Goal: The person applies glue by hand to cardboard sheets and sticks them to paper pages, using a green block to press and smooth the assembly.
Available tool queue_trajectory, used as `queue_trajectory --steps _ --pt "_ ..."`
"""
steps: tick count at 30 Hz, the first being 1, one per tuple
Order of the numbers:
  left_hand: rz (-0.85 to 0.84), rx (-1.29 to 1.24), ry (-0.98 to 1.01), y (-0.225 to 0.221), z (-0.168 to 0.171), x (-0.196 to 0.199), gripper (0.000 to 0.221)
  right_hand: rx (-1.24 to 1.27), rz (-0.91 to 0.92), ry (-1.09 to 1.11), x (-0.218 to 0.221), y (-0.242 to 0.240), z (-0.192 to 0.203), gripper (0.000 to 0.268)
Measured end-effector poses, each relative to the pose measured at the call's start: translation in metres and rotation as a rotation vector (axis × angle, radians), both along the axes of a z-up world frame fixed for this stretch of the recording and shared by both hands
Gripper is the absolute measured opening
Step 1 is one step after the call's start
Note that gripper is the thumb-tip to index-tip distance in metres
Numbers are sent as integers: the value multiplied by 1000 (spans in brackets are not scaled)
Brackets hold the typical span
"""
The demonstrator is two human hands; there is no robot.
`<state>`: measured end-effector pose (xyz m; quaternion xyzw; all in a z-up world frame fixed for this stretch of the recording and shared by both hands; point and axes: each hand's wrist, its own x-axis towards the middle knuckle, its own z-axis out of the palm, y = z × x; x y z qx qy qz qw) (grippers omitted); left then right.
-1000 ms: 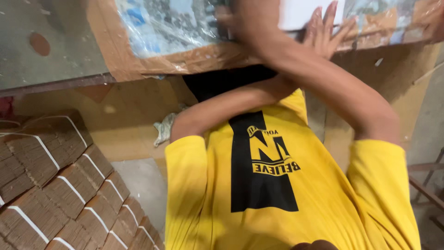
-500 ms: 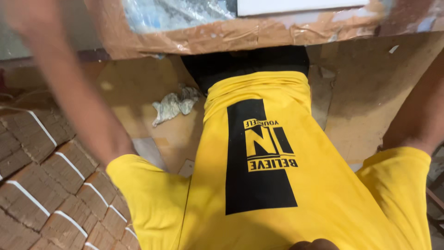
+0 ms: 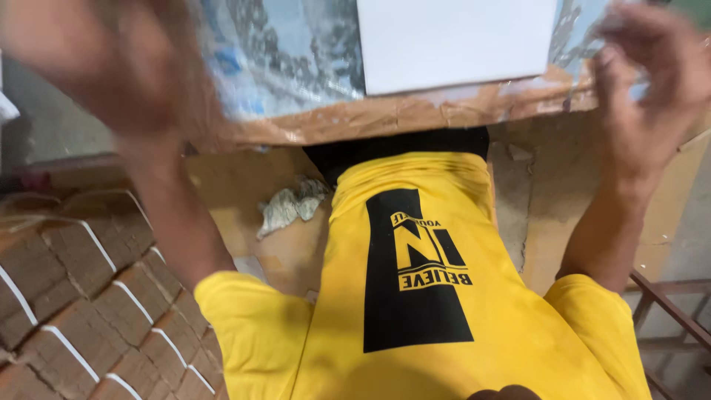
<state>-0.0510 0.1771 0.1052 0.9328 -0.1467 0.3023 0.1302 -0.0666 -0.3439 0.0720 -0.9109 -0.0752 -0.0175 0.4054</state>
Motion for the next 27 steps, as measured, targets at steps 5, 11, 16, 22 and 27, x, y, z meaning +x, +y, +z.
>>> queue_trajectory --steps 5,11,16,22,27 --pt "-432 -44 -29 -82 -27 -1 11 911 -109 568 24 63 7 52" --pt "-522 125 38 -135 -83 25 4 1008 -126 658 46 74 10 73" --pt "-359 108 67 -151 -98 15 35 860 -90 637 39 67 9 69" --pt "-374 38 372 -162 -99 8 54 552 -205 462 39 64 -7 43" --pt "-386 6 504 -178 -105 6 65 -50 -130 265 50 68 -13 42"
